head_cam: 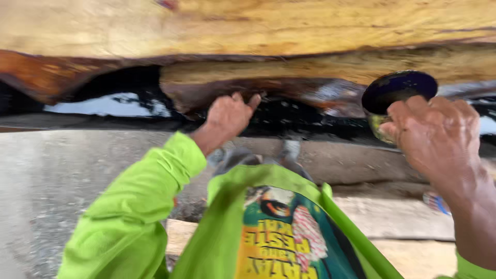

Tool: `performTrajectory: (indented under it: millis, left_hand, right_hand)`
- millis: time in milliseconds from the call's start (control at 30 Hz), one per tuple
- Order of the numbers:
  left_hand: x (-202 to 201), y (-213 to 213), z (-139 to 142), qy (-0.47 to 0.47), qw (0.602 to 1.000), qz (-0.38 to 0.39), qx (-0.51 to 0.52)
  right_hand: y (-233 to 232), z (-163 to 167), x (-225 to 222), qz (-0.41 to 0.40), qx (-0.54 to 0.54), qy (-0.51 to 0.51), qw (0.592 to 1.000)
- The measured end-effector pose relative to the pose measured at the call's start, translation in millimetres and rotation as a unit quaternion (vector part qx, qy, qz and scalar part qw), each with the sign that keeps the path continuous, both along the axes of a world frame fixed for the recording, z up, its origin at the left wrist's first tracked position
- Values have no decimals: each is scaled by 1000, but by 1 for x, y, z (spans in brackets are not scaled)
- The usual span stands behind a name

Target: The person applies a dark liquid coating from a tin can onto large wood slabs, using a small blade-like tool to spread the liquid along the wood surface and edges. They work along the length of the slabs, re-dipping the tool into the can and coating different sections of the wood.

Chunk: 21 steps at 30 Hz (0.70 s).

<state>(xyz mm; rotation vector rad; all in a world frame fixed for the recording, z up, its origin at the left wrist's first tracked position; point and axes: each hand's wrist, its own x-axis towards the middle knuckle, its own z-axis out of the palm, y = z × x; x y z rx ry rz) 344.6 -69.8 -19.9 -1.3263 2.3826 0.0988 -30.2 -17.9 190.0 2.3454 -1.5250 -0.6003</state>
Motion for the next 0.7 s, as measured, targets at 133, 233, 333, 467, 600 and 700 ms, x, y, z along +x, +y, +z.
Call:
performTrajectory:
  millis: [133, 233, 333, 467, 600, 700]
  left_hand:
    - [9, -5, 39, 72, 995, 61, 14]
    - [42, 3, 53, -65, 992, 95, 53]
    - [25, 13, 30, -73, 990, 98, 68]
    - [-29, 3, 9, -15, 996, 67, 59]
    - [4, 2, 44, -119, 986, 90, 69]
    - [8, 15, 51, -101, 981, 163, 15]
  right_hand:
    - [29, 12, -100, -119, -35, 40, 992]
    - [53, 2, -202, -171, -79, 28, 982]
    - [61, -25, -307, -251, -82, 25, 964]
    - [46, -75, -402, -212, -61, 115, 969]
    - [15, -136, -437, -72, -33, 181, 980]
    - [-9, -193, -439, -94, 37, 158, 982]
